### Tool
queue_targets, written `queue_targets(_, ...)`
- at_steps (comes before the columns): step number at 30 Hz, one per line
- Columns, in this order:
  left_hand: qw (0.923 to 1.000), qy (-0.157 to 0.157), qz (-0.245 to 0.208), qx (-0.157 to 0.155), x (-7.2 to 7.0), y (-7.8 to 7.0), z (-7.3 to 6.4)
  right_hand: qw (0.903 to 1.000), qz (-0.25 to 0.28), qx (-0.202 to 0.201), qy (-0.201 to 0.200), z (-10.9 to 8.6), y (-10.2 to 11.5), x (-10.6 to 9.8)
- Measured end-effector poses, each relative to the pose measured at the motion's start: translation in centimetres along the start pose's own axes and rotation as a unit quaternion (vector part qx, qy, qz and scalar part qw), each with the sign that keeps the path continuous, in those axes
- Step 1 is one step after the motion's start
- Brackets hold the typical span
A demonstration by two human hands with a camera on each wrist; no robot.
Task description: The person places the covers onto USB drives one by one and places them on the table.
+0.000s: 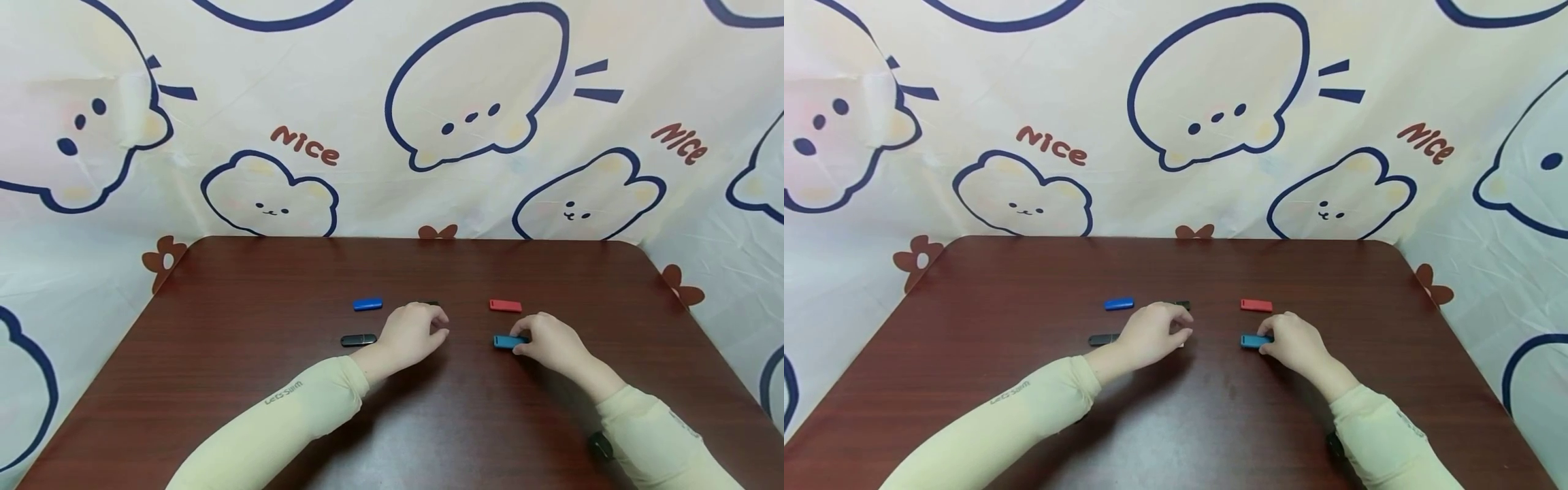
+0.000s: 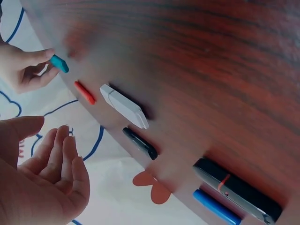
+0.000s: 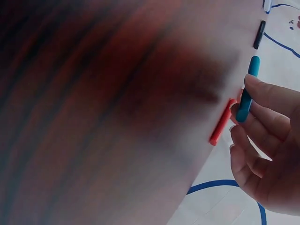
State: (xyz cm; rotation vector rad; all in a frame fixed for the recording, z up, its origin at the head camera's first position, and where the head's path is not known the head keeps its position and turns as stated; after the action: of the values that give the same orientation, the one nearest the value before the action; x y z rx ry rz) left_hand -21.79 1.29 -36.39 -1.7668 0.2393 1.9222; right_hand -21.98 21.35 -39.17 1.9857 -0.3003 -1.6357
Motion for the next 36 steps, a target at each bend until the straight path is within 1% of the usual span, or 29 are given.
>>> queue_targets(7,1.0000,-0.007,0.002,-0.001,-0.2,0.2,-0.1,0.9996,-0.007,0.020,0.017,0.3,-0.7,0.4)
queue_targets(11,0.9999,-0.011,0.005,0.000,-0.2,0.2,-0.1,0.9994,-0.010,0.024,0.024,0.5,-0.9,0.6)
queue_targets(17,1.0000,-0.007,0.006,0.000,-0.1,0.2,-0.2,0.9991,-0.004,0.029,0.030,0.5,-1.1,0.8)
queue_targets(24,1.0000,-0.001,0.004,-0.003,-0.2,0.2,-0.2,0.9991,-0.004,0.035,0.026,0.5,-1.2,0.8)
queue_targets(31,1.0000,0.002,0.008,-0.001,0.1,0.1,-0.1,0.9989,-0.011,0.035,0.028,0.5,-1.2,0.6)
queue_targets(33,1.0000,0.001,0.009,0.001,0.1,0.1,-0.1,0.9992,-0.010,0.033,0.022,0.5,-1.2,0.5)
queue_targets(36,1.0000,0.002,0.006,0.001,0.1,0.2,-0.2,0.9997,-0.009,0.023,0.002,0.3,-1.2,0.1)
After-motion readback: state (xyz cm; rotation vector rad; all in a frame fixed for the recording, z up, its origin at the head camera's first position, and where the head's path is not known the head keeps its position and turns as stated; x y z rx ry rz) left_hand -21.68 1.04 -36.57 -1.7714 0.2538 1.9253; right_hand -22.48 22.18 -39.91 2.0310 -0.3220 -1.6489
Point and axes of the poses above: each hand's wrist, its own z-axis towards the middle knuckle, its own x-axis out of the palm, y = z × x, the point moved 7 cm from there along z, towards the middle knuckle, and after that the axes turned 14 degrees about z, right-handed, at the moved point
